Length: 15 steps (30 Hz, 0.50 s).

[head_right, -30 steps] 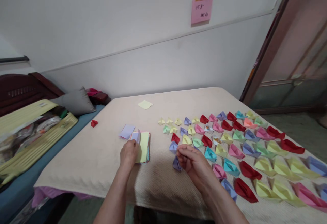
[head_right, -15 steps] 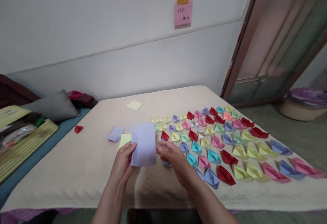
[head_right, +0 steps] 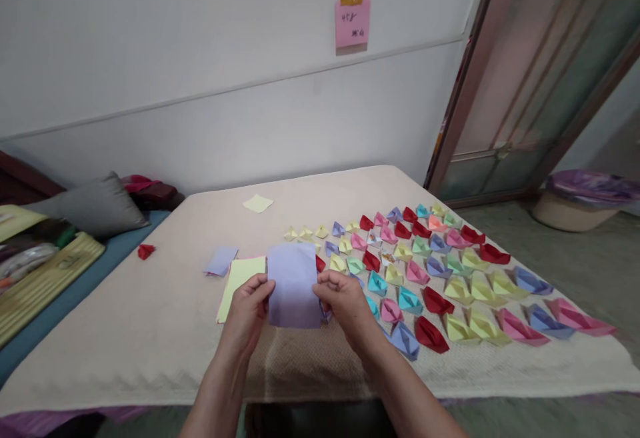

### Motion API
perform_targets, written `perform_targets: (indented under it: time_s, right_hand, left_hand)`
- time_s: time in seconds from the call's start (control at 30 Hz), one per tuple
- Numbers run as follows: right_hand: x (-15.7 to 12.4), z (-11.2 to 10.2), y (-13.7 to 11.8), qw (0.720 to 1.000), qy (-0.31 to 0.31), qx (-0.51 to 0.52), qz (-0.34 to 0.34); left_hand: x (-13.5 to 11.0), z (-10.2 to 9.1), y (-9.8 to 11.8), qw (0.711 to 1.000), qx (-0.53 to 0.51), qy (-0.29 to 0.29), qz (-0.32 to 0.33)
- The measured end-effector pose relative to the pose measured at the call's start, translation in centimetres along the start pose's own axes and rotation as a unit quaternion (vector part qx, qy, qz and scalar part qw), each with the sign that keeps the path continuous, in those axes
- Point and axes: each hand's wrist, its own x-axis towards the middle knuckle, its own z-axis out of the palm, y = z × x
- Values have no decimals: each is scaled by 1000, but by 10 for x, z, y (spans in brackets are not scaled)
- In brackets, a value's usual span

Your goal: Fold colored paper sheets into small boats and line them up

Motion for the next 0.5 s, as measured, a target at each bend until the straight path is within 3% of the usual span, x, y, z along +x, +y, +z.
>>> perform_targets:
  time_s: [0.27, 0.5]
  right_hand:
    - [7, -8, 5, 999, -1, -37, -15]
    - [7, -4, 8, 993, 44, -71, -78]
  left_hand:
    - [1, -4, 3, 987, 149, 28, 59]
    - [-3, 5, 0, 995, 92, 29, 24]
